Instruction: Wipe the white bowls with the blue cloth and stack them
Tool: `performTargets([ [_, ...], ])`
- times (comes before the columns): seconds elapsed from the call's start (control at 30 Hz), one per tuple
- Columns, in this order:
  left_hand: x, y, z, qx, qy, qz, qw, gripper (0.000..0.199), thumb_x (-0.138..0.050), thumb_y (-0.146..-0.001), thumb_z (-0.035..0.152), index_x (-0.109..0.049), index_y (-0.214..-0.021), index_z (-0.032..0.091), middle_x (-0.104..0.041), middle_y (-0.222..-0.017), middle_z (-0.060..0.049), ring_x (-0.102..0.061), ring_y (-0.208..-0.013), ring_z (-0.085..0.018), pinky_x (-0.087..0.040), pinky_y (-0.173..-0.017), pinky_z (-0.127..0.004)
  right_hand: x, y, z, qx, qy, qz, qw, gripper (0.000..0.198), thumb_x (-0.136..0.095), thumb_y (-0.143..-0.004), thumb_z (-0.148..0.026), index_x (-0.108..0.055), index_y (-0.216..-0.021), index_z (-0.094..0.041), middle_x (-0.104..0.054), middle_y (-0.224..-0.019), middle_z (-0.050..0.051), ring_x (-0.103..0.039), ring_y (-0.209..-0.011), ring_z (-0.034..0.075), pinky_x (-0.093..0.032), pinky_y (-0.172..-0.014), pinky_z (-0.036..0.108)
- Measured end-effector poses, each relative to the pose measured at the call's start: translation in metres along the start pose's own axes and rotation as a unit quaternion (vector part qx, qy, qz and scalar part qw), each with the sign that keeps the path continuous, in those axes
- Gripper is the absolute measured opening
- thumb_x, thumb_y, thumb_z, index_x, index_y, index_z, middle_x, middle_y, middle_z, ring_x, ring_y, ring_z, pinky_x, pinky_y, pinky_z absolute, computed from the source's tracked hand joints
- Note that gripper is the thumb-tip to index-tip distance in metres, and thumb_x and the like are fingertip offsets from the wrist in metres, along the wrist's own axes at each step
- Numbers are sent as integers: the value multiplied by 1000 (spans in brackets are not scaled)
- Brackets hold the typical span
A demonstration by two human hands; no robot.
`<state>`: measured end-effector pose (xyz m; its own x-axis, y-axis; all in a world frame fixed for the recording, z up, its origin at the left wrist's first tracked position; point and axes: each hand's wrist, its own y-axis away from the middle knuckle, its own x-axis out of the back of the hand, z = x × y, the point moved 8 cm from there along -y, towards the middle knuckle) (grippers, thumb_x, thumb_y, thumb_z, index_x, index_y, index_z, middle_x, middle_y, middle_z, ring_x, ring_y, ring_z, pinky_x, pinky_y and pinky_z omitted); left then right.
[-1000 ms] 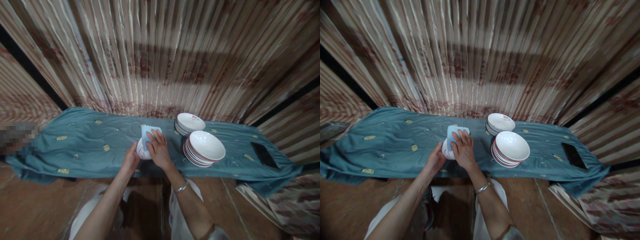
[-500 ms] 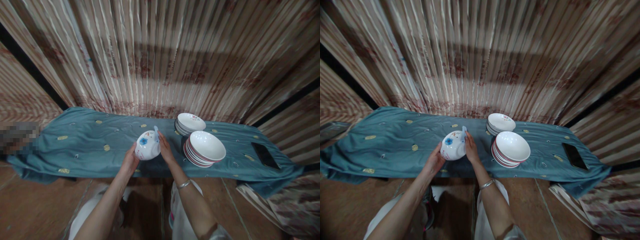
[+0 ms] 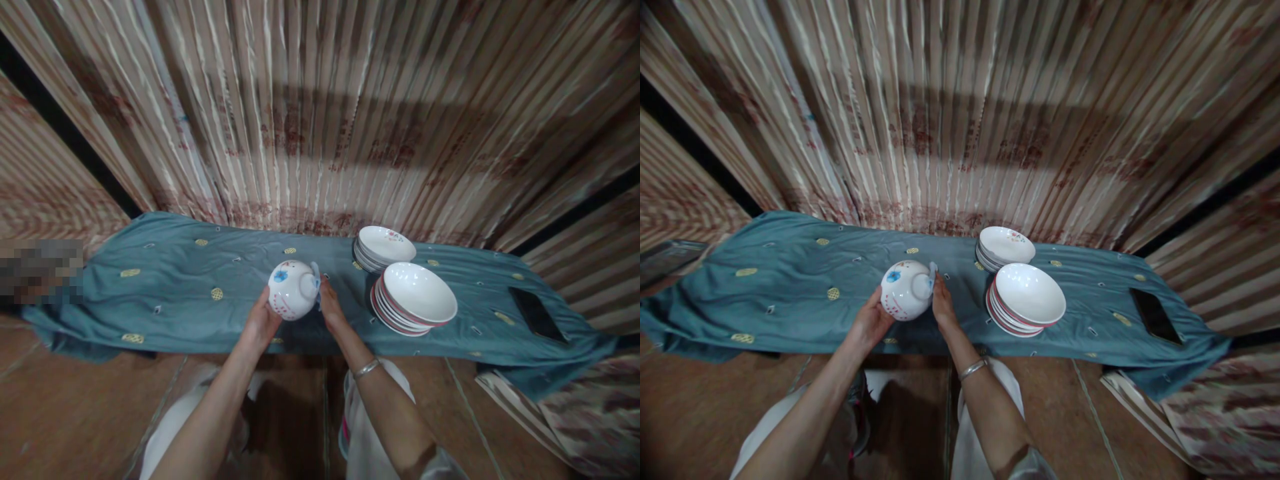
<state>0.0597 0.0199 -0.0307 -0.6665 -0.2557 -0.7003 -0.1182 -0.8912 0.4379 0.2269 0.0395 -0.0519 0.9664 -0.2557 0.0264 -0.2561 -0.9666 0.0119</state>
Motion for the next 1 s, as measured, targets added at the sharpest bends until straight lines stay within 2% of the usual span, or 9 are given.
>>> performTargets([
  [0.17, 3, -5, -2, 11, 25, -15, 1000, 48, -44, -98, 28, -51, -143, 13, -77, -110, -13, -70, -110, -28, -53, -99, -45, -4, 5, 10, 6, 28, 34, 999, 64, -34, -95, -63, -53, -141, -24, -54, -148, 8, -45, -140, 21, -29, -120, 45],
  [0.27, 5, -5, 1, 20, 38, -2, 999, 48, -40, -99, 25, -48, -146, 17, -78, -107, -11, -71, -107, -27, -53, -99, -45, -12, 11, 16, 18, 81, 16, 996, 66, -30, -96, -62, -44, -148, -24, -49, -151, 9, -39, -145, 21, -28, -120, 45],
  [0.37, 2, -3, 5, 28, 41, 10, 999, 49, -35, -100, 26, -46, -147, 15, -78, -104, -11, -71, -107, -27, -52, -100, -46, -19, 18, 17, 39, 123, 9, 992, 66, -27, -98, -60, -36, -153, -23, -44, -155, 9, -33, -148, 21, -26, -121, 46],
  [0.47, -2, -1, 8, 33, 55, 11, 998, 50, -30, -102, 28, -45, -147, 14, -78, -106, -12, -70, -110, -27, -51, -101, -48, -22, 28, 14, 44, 139, 25, 989, 68, -27, -98, -58, -32, -155, -19, -39, -158, 12, -30, -149, 23, -23, -122, 47],
  [0.57, -6, -1, 13, 23, 71, -13, 997, 51, -30, -101, 28, -44, -149, 14, -76, -112, -13, -69, -111, -28, -50, -102, -48, -29, 39, 7, 54, 142, 20, 988, 73, -30, -98, -59, -29, -156, -15, -32, -161, 15, -24, -152, 25, -19, -123, 49],
  [0.67, -9, -1, 20, 13, 74, -35, 997, 52, -30, -102, 29, -43, -149, 13, -75, -116, -14, -69, -112, -28, -50, -101, -49, -36, 54, -4, 89, 148, 7, 985, 73, -32, -98, -59, -24, -157, -16, -23, -164, 14, -15, -154, 26, -17, -124, 51],
  [0.73, -8, -2, 23, 10, 78, -25, 997, 52, -28, -102, 29, -43, -149, 12, -75, -115, -14, -69, -111, -27, -50, -102, -48, -41, 66, -10, 110, 168, -3, 980, 71, -32, -99, -55, -20, -159, -18, -17, -166, 13, -11, -155, 26, -17, -124, 52],
  [0.87, -9, -3, 31, -17, 97, -2, 995, 51, -27, -102, 24, -44, -149, 13, -76, -113, -12, -71, -106, -24, -50, -102, -41, -56, 89, -23, 176, 242, -45, 953, 65, -32, -102, -45, -16, -159, -18, -9, -168, 13, -7, -156, 26, -18, -124, 52],
  [1.0, -10, -2, 31, -23, 91, 0, 996, 49, -30, -102, 24, -48, -146, 9, -77, -109, -13, -73, -100, -22, -51, -101, -37, -68, 106, -39, 272, 325, -81, 902, 59, -33, -103, -35, -22, -158, -18, -9, -168, 11, -3, -156, 26, -20, -124, 53],
])
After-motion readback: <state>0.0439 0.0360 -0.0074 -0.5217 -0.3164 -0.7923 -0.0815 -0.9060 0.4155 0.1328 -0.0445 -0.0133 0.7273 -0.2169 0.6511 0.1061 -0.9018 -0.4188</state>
